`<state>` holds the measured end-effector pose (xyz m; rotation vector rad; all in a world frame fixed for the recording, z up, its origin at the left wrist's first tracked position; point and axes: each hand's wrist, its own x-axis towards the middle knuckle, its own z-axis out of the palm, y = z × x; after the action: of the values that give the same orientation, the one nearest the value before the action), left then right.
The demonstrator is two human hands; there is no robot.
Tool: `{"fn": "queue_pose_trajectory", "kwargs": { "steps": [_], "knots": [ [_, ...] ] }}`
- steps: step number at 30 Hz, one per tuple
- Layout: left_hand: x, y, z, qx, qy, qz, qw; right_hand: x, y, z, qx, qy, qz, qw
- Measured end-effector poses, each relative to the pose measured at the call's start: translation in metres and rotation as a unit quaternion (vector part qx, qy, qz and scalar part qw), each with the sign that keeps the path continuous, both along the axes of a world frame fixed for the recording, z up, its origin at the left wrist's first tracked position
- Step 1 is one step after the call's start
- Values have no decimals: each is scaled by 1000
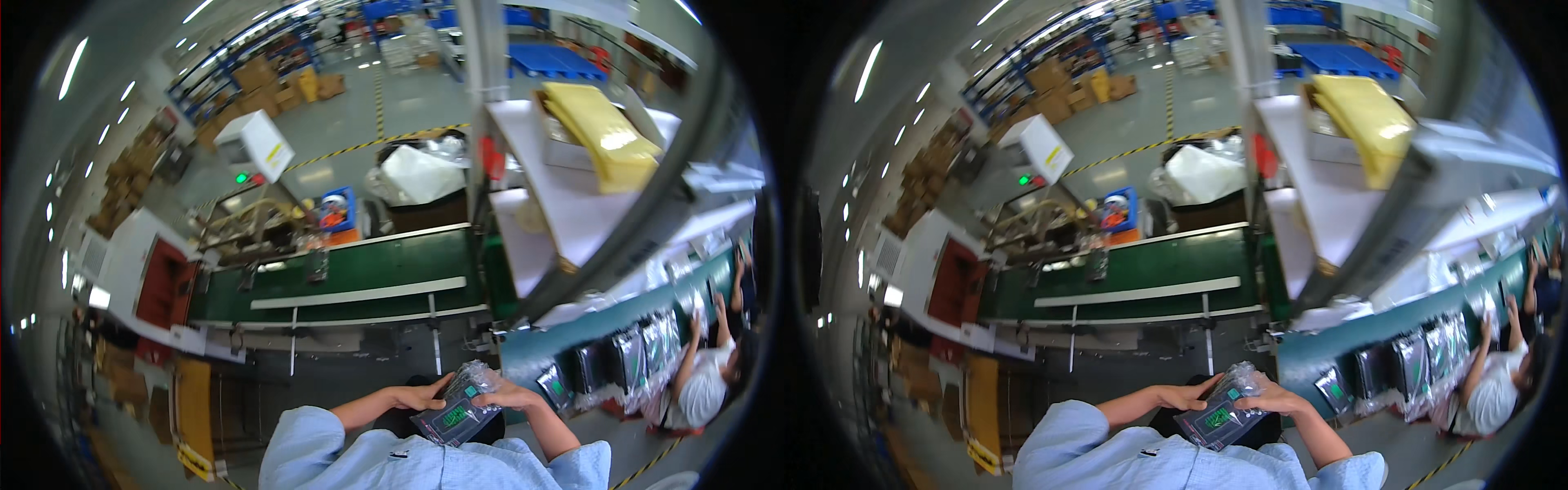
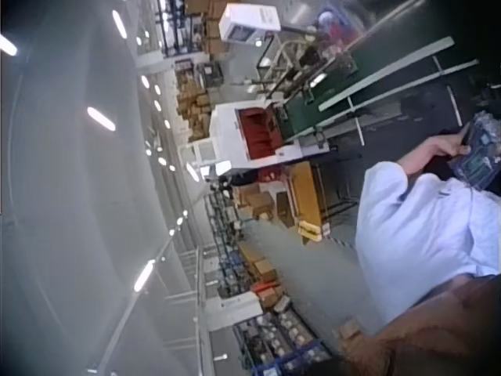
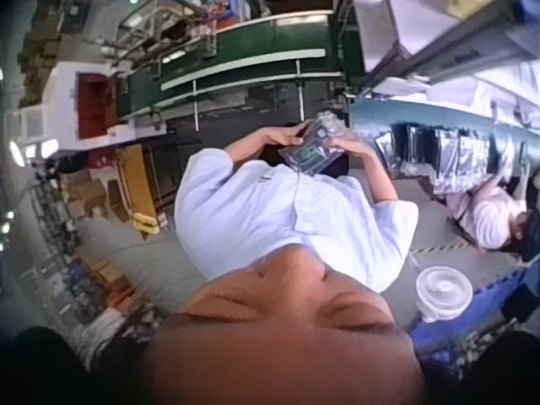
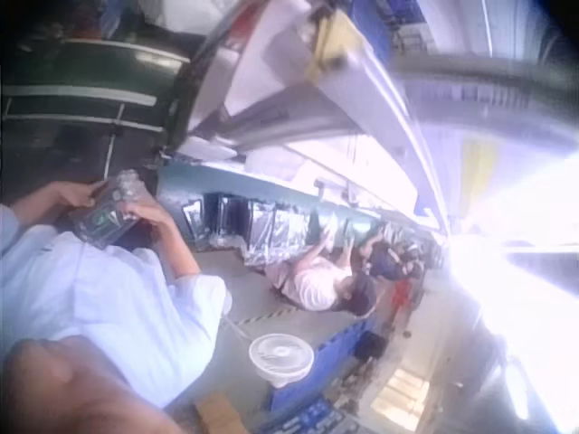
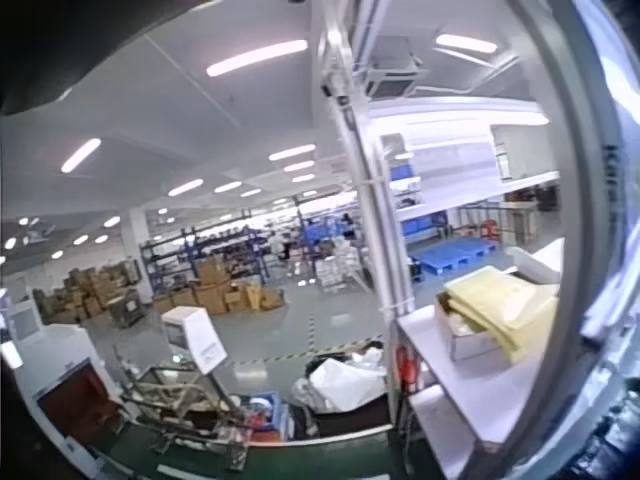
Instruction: The person places small, shrink-wrapped electronic components onto a moving conveyor belt in a factory setting. They repeatedly pick up items from a stack and place them onto the belt, which transports them toward a packaging machine.
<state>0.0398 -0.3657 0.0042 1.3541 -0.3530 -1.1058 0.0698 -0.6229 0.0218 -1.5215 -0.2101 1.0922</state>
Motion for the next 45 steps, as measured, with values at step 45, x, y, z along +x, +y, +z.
{"fn": "queue_pose_trajectory", "kwargs": {
  "steps": [45],
  "knots": [
    [-139,278,-39,-226,257,706,620,289,310,-80,-78,-276,-335,898]
  ]
}}
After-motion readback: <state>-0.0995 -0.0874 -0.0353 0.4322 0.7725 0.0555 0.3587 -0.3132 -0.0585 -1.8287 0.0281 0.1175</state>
